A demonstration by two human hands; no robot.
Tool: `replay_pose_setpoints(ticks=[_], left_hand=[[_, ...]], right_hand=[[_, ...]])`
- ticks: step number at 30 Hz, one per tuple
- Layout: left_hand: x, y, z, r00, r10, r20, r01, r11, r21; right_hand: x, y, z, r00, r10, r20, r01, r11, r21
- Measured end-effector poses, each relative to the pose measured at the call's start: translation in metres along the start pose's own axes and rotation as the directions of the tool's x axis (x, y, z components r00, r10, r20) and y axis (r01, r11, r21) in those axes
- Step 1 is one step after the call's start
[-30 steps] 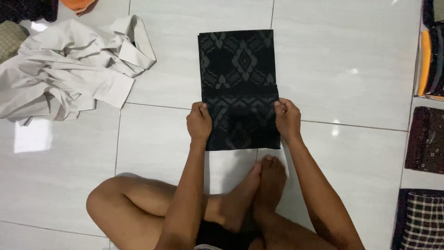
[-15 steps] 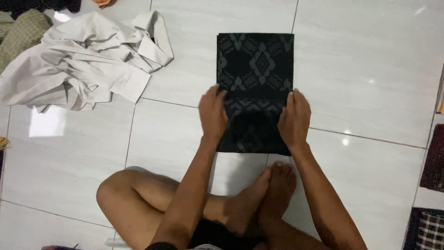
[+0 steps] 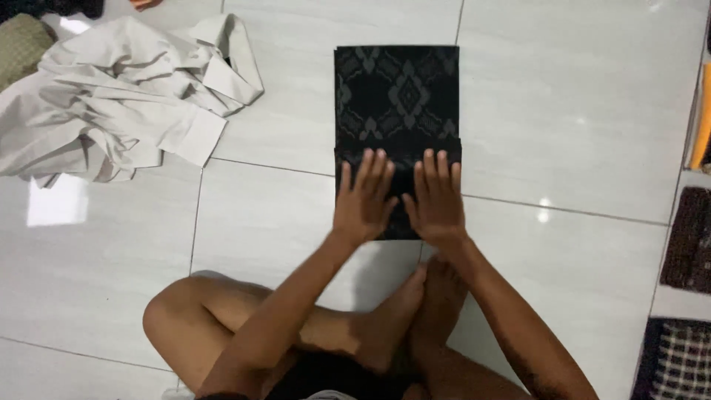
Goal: Folding various patterned fabric garments into neat rectangular shapes on the floor.
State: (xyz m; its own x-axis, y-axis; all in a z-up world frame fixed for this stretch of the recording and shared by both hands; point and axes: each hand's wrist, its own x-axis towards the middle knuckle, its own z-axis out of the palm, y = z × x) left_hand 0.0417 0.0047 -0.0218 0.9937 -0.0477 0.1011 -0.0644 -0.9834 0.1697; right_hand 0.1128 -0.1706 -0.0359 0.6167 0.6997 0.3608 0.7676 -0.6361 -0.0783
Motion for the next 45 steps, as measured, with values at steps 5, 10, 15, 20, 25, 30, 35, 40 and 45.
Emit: replay_pose_setpoints(ticks=[5,10,15,20,25,30,35,40,45], left_hand=[[-0.025,0.003,0.024,0.997,-0.072,-0.035,0.068,0.991,-0.115],[-0.022,-0.010,0.028,0.991,-0.041,-0.129,0.024,0.991,-0.130],[-0.001,-0.012,0.031,0.996,-0.005,0.088,0.009,0.998,-0.055],[0.048,-0.020,0.019,0.949,0.059,0.309,-0.069,0.997,0.020],[0.062,-0.027,0.031,0.942,0.073,0.328,-0.076,0.997,-0.005],[0.043,-0.051,0.042,0.960,0.271,0.075,-0.231,0.913,-0.336],[-0.004,-0.065,0.005,0.968,0.246,0.056,-0.135,0.695,-0.706],[-0.050,-0.073,-0.026,0.950,0.261,0.171,-0.006,0.562,-0.827],[-0.071,-0.052,-0.039,0.981,0.146,0.127,-0.002,0.664,-0.748]], right_hand=[[-0.017,-0.006,0.008,0.999,-0.039,-0.023,0.039,0.999,0.005],[-0.030,0.010,0.016,0.969,-0.234,-0.074,0.232,0.972,-0.031],[-0.070,-0.003,0.023,0.944,-0.331,-0.007,0.329,0.934,0.141],[-0.033,-0.034,-0.026,0.938,-0.324,-0.120,0.324,0.946,-0.023],[-0.021,-0.034,-0.028,0.929,-0.297,-0.222,0.277,0.954,-0.116],[-0.028,-0.032,-0.045,0.937,-0.293,-0.191,0.299,0.954,0.006],[-0.050,-0.014,-0.065,0.970,-0.244,-0.020,0.241,0.937,0.253],[-0.020,0.007,-0.129,0.965,-0.203,0.167,0.090,0.851,0.517],[0.018,0.023,-0.150,0.889,-0.135,0.438,-0.180,0.776,0.605]])
